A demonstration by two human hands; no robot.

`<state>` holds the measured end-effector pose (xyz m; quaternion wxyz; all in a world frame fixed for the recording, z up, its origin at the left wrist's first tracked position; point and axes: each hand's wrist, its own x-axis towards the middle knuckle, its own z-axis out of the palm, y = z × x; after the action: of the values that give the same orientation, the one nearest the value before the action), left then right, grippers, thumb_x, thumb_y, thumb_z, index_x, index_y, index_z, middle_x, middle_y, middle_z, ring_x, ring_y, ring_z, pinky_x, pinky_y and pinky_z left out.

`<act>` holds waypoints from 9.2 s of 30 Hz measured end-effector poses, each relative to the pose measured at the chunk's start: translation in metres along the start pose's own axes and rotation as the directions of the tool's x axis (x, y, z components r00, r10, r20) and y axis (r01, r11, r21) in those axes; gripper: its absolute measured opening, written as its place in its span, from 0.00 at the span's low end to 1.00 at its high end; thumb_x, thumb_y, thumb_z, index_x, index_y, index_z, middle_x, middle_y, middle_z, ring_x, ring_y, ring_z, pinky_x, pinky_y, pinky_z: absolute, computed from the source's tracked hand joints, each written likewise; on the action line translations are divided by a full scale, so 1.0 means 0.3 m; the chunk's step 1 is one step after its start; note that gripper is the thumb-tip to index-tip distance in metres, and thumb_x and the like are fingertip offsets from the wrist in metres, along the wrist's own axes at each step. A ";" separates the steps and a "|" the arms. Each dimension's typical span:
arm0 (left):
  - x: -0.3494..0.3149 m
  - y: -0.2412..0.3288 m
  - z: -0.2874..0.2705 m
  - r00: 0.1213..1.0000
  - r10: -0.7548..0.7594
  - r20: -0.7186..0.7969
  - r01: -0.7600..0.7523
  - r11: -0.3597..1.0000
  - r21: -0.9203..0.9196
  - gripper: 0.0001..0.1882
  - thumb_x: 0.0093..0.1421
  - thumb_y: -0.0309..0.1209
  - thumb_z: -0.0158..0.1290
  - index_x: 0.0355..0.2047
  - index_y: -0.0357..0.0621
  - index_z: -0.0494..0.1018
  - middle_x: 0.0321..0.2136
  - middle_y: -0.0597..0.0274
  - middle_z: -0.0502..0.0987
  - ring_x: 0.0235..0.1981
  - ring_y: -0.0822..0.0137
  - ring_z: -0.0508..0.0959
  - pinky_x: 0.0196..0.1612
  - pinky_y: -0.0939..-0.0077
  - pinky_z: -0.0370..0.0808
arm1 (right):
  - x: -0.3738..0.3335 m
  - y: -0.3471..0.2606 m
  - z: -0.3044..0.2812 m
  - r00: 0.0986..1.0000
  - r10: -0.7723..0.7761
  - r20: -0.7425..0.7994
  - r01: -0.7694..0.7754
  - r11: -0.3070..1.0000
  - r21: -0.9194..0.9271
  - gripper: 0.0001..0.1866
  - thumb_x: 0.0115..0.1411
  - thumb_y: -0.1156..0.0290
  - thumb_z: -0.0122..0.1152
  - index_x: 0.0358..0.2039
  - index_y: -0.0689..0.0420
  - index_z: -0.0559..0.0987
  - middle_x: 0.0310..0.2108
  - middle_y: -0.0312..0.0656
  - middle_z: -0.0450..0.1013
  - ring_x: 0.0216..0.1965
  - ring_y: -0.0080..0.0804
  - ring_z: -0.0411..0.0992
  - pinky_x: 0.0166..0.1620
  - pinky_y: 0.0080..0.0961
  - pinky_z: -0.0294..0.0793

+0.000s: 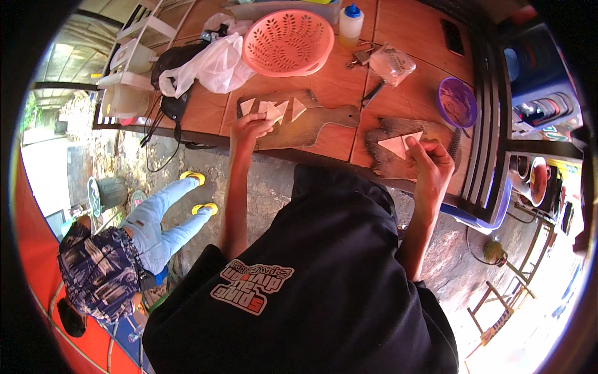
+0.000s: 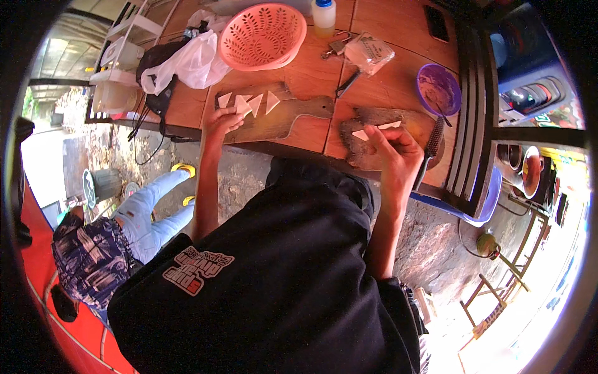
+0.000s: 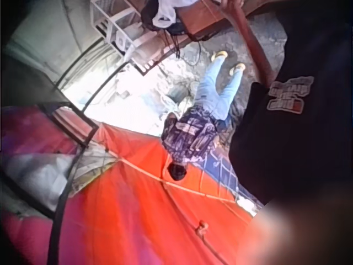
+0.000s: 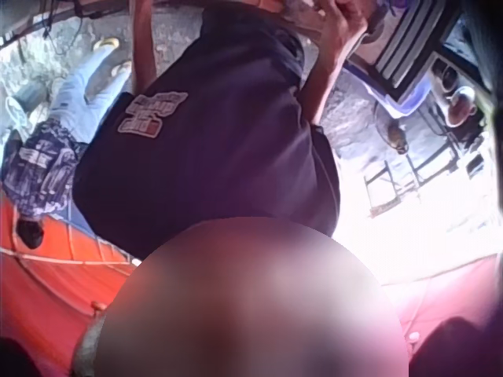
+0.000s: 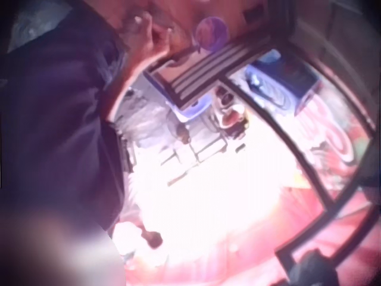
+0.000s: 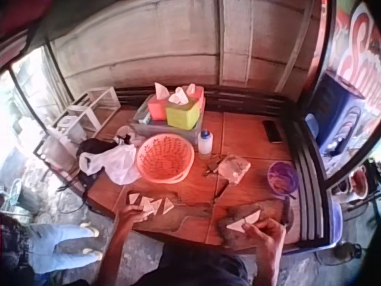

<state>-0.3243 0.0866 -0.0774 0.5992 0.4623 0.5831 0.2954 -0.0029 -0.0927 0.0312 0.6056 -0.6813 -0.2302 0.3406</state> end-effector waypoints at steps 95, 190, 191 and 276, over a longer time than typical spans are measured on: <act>-0.090 -0.086 0.989 0.854 -0.043 0.518 0.009 0.998 0.068 0.07 0.61 0.26 0.55 0.37 0.37 0.69 0.35 0.58 0.77 0.38 0.70 0.77 0.40 0.75 0.78 | 0.589 0.232 -0.594 0.868 -0.425 -0.255 0.216 0.788 -0.577 0.15 0.62 0.63 0.60 0.35 0.64 0.81 0.29 0.58 0.78 0.34 0.56 0.78 0.36 0.39 0.77; 0.135 -0.016 1.533 0.754 0.498 0.428 -0.604 0.782 0.154 0.48 0.36 0.34 0.75 0.56 0.39 0.61 0.50 0.45 0.70 0.54 0.47 0.71 0.55 0.58 0.70 | 0.449 0.208 -0.433 0.899 -0.319 -0.301 0.198 0.907 -0.371 0.11 0.63 0.76 0.53 0.42 0.67 0.78 0.35 0.58 0.76 0.33 0.48 0.78 0.31 0.36 0.74; 0.134 -0.013 1.534 0.778 0.457 0.431 -0.576 0.792 0.201 0.48 0.36 0.34 0.75 0.56 0.39 0.60 0.51 0.45 0.70 0.54 0.47 0.71 0.55 0.58 0.70 | 0.452 0.205 -0.433 0.899 -0.305 -0.314 0.184 0.914 -0.361 0.11 0.63 0.76 0.52 0.42 0.67 0.78 0.34 0.58 0.77 0.33 0.46 0.79 0.30 0.35 0.74; -0.077 0.255 0.676 0.702 0.066 0.709 0.246 0.912 -0.328 0.17 0.61 0.24 0.50 0.50 0.31 0.71 0.45 0.52 0.78 0.47 0.63 0.80 0.54 0.70 0.77 | -0.124 -0.147 -0.071 0.944 -0.330 -0.012 0.231 0.685 -0.691 0.13 0.61 0.77 0.54 0.45 0.60 0.81 0.38 0.54 0.79 0.40 0.44 0.80 0.42 0.30 0.76</act>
<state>-0.1165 0.0538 -0.0206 0.8712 0.3778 0.2582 0.1777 -0.0073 -0.1270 0.0823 0.3730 -0.8330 -0.3988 0.0885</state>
